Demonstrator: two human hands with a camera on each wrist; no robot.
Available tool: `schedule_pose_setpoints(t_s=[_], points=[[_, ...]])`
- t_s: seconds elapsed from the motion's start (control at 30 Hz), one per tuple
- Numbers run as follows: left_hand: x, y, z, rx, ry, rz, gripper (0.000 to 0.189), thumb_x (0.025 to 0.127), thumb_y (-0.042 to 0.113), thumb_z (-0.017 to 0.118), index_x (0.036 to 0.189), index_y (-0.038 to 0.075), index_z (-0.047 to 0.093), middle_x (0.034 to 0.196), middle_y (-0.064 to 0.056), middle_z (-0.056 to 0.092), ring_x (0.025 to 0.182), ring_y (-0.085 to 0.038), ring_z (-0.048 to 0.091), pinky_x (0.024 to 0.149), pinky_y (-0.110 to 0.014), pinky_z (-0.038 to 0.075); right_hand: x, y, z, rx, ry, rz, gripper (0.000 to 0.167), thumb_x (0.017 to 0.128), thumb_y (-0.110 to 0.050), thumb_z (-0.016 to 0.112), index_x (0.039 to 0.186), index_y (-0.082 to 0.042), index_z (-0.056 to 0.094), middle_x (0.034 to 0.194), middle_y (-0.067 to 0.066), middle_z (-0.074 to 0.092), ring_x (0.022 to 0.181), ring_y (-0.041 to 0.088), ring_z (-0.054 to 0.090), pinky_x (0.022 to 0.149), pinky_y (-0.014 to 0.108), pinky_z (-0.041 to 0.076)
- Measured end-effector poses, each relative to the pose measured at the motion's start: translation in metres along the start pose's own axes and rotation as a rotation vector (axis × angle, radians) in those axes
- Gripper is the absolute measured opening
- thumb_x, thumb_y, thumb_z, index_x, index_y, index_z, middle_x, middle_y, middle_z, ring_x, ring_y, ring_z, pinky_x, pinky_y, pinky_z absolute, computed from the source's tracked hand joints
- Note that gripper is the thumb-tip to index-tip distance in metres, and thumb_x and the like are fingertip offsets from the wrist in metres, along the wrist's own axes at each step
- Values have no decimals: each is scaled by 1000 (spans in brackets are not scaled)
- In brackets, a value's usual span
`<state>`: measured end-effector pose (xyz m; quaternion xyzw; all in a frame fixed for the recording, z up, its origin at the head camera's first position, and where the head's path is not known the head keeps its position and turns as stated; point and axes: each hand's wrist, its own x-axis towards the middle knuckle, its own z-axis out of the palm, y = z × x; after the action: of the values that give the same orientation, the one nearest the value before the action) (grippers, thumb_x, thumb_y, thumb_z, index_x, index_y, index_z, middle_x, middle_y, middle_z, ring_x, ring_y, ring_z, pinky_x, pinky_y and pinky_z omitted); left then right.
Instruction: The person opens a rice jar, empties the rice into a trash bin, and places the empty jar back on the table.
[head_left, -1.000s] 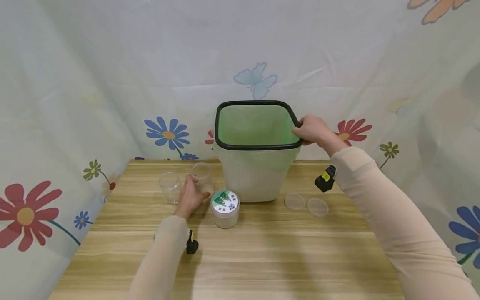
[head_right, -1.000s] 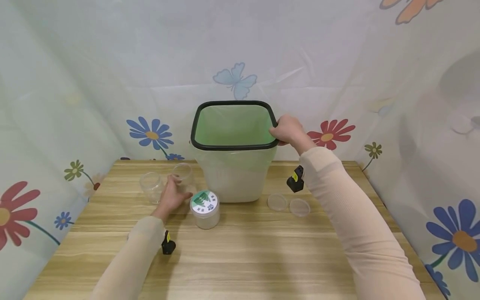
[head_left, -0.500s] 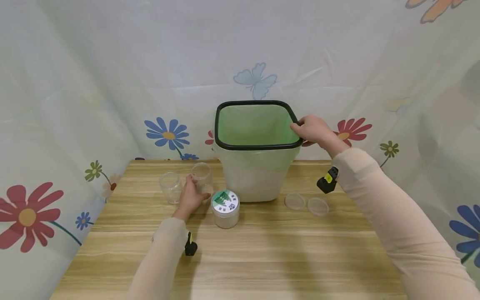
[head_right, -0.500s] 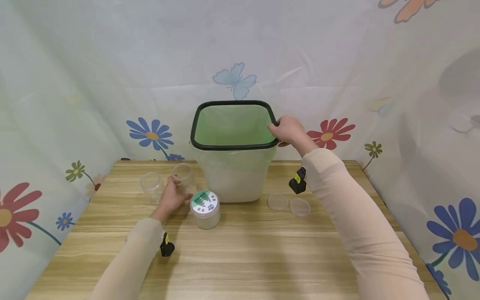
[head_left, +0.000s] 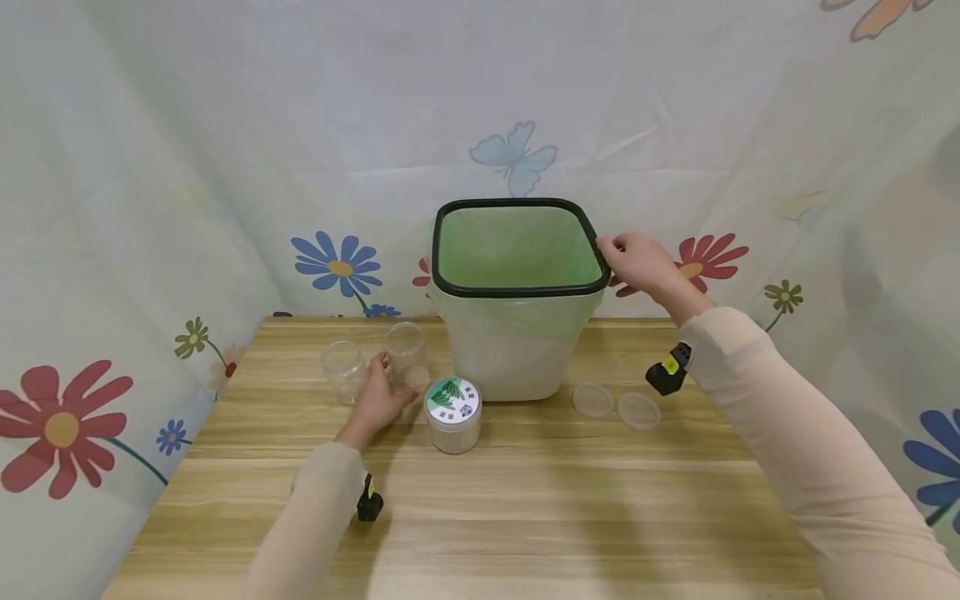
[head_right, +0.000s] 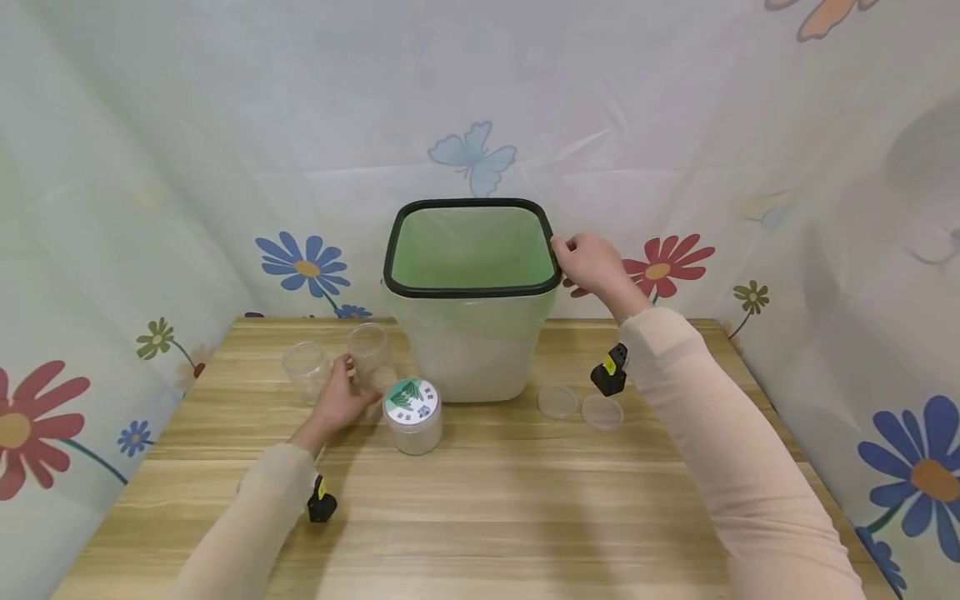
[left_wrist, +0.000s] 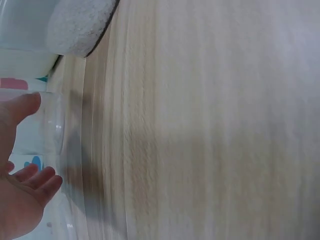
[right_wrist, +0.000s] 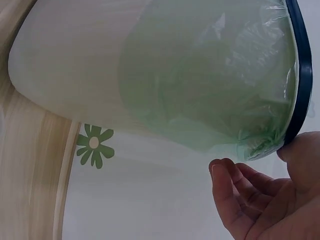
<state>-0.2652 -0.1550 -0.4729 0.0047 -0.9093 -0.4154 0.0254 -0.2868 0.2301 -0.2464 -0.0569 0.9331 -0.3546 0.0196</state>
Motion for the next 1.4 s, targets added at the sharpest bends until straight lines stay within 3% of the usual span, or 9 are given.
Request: schedule_pose_setpoints(t_s=[0.27,0.67,0.93,1.13,1.27,1.4], points=[[-12,1,-5,50,-55,21,90,77,23,72,143,-1,15,142,-29,27,128,-44,32,105,-55,27,-3,18,4,11,27,-14,56,97,-46,31,116,3,50,107,22,54,96,35,60,69,34,56],[-24,3,-16,141,-93,75,80,81,25,68,139,-7,22,139,-30,32,128,-44,33,105,-53,29,-11,35,17,-34,3,-30,44,97,-34,38,121,2,49,104,20,58,91,27,58,73,35,55],[-33,5,-21,165,-96,96,77,83,27,66,139,-7,25,139,-29,34,127,-43,35,103,-54,31,-23,44,27,-93,-10,-74,42,97,-31,38,120,2,52,100,18,59,75,21,60,67,30,52],[-41,4,-22,173,-106,130,77,82,29,68,139,-4,29,138,-27,37,126,-42,36,102,-55,32,-31,53,36,-110,-9,-87,43,96,-33,41,121,1,52,112,20,58,87,27,59,75,39,49],[-46,1,-23,184,-117,146,76,80,30,69,139,0,32,136,-25,39,124,-41,39,101,-55,34,-35,60,43,-94,6,-123,39,96,-31,44,117,1,55,112,20,60,100,32,57,82,46,48],[-51,-3,-23,209,-121,170,75,79,31,70,138,3,35,137,-24,40,124,-40,39,101,-55,34,-41,63,49,-68,7,-162,36,95,-27,47,114,2,57,110,20,61,102,34,58,84,47,49]])
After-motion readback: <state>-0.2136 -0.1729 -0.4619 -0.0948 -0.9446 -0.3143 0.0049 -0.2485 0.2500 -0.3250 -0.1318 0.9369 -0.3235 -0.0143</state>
